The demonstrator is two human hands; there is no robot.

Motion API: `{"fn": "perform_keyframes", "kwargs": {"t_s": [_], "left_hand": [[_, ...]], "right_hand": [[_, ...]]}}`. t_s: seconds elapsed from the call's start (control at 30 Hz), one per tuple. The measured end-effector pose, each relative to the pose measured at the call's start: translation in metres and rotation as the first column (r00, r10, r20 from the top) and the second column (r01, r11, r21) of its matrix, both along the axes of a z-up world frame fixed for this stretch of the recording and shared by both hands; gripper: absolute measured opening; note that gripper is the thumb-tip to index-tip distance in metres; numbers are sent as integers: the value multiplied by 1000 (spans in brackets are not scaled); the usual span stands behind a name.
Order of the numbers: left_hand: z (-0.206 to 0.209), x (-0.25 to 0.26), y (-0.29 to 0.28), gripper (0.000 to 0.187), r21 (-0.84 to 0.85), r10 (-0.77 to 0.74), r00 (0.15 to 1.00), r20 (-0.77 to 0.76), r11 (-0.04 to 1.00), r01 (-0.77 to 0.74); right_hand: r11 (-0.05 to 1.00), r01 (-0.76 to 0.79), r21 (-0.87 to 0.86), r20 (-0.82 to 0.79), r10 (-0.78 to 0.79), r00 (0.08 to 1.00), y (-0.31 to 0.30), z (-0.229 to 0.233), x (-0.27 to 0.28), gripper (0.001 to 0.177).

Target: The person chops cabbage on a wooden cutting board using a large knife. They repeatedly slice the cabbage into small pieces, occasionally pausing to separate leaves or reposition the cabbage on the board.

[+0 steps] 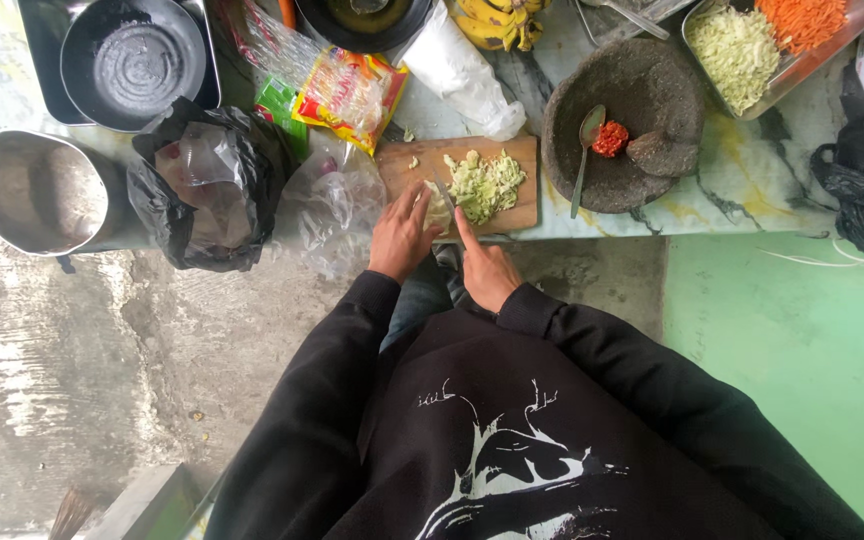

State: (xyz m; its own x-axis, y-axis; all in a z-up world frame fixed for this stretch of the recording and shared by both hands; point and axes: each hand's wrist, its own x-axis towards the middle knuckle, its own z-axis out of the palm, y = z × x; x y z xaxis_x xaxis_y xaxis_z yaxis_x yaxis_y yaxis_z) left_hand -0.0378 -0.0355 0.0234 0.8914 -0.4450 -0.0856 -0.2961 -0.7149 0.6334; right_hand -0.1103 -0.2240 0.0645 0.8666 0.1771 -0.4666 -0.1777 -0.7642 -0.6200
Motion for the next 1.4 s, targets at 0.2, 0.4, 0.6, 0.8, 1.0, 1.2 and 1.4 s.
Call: {"fn": "perform_keyframes", "kwargs": {"t_s": [0.2,0.4,0.6,0.8,1.0,1.2,1.4], "left_hand": [[-3,0,-1,70,88,-50,990,136,995,38],[-7,-1,-1,70,85,-55,989,136,995,44],[-6,-3,0,70,77,-38,988,150,997,26],[-8,-4,-3,71,52,-8,990,142,999,1],[-7,-5,-3,72,46,10,988,152,999,-17],[-5,-6,-2,73,61,24,989,147,998,-33],[-8,-6,-1,72,52,27,991,135,998,-35]], "right_hand": [[999,-34,-23,12,34,999,4,-2,-1,76],[997,-49,51,68,45,997,3,-5,22,77],[997,-28,77,53,24,998,0,3,9,81],[997,-47,62,33,45,998,4,-14,24,80],[986,-140,91,156,124,980,-7,-21,23,84],[992,-118,35,-123,122,985,-5,-22,11,79],[991,-135,13,-22,136,990,-6,-37,14,81]]}}
